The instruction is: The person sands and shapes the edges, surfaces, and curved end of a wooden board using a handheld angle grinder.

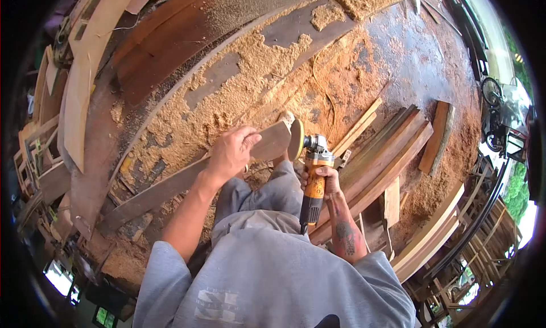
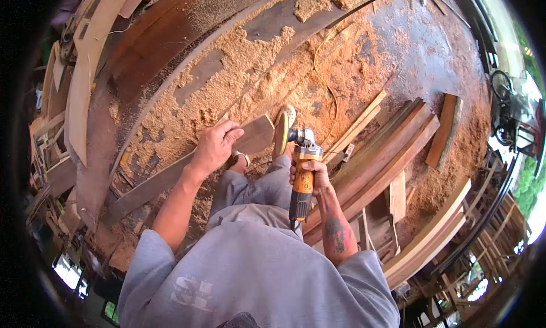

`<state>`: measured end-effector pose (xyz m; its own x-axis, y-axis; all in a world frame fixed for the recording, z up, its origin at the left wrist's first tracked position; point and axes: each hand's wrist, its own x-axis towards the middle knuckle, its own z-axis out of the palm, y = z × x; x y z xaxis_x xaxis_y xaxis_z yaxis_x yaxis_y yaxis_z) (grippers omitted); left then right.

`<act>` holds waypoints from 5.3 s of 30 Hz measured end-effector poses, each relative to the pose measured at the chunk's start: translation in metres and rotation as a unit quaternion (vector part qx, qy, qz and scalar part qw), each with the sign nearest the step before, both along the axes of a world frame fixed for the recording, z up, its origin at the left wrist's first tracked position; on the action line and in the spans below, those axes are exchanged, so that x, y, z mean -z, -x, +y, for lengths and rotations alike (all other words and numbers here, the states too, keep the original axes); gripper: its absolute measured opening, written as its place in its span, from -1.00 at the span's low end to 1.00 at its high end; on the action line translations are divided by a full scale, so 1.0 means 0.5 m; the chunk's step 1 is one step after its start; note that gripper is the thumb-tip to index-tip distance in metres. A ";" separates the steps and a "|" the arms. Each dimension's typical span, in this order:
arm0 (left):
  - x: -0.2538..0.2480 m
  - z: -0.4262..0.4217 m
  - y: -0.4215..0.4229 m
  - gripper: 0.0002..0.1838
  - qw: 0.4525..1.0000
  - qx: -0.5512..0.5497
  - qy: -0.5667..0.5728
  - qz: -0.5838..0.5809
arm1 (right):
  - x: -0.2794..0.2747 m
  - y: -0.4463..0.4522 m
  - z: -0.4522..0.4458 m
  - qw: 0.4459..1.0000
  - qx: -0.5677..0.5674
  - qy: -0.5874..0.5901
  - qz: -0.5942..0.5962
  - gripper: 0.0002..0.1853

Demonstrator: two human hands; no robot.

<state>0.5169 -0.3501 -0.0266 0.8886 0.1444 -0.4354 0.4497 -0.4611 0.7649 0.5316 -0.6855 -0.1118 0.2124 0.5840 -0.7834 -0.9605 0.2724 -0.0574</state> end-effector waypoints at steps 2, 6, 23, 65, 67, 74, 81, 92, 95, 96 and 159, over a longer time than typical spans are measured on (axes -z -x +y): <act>0.022 -0.029 0.014 -0.77 0.999 0.014 -0.003 -0.042 | 0.001 0.013 -0.001 1.000 0.005 -0.012 0.002 -0.44; 0.045 -0.059 0.029 -0.81 0.999 -0.004 0.000 -0.039 | -0.024 0.018 -0.014 0.999 -0.027 0.029 0.001 -0.36; 0.035 -0.071 0.050 -0.80 0.994 -0.014 -0.024 -0.103 | -0.080 -0.038 -0.038 0.993 -0.103 0.058 -0.022 -0.39; -0.046 -0.081 0.066 -0.91 0.992 -0.044 -0.025 -0.111 | -0.256 -0.231 -0.038 0.929 -0.318 0.083 -0.168 -0.38; -0.076 -0.066 0.054 -0.90 0.993 -0.044 -0.016 -0.110 | -0.268 -0.231 -0.034 0.928 -0.317 0.077 -0.179 -0.39; -0.103 -0.056 0.045 -0.88 0.982 -0.039 -0.010 -0.184 | -0.299 -0.165 -0.057 0.945 -0.250 0.044 -0.205 -0.44; -0.185 -0.056 0.030 -0.83 0.982 -0.042 0.014 -0.185 | -0.291 -0.058 -0.076 0.962 -0.137 0.032 -0.233 -0.44; -0.264 -0.070 0.036 -0.81 0.980 -0.011 0.005 -0.199 | -0.318 0.099 -0.038 0.953 0.004 0.031 -0.301 -0.51; -0.277 -0.074 0.043 -0.80 0.979 -0.001 0.000 -0.205 | -0.339 0.118 -0.020 0.948 0.032 0.024 -0.315 -0.50; -0.282 -0.075 0.046 -0.80 0.980 -0.001 0.003 -0.201 | -0.344 0.122 -0.016 0.949 0.039 0.019 -0.312 -0.50; -0.316 -0.089 -0.038 -0.70 0.976 -0.036 0.132 -0.167 | -0.407 0.063 -0.106 0.908 0.173 0.159 -0.347 -0.49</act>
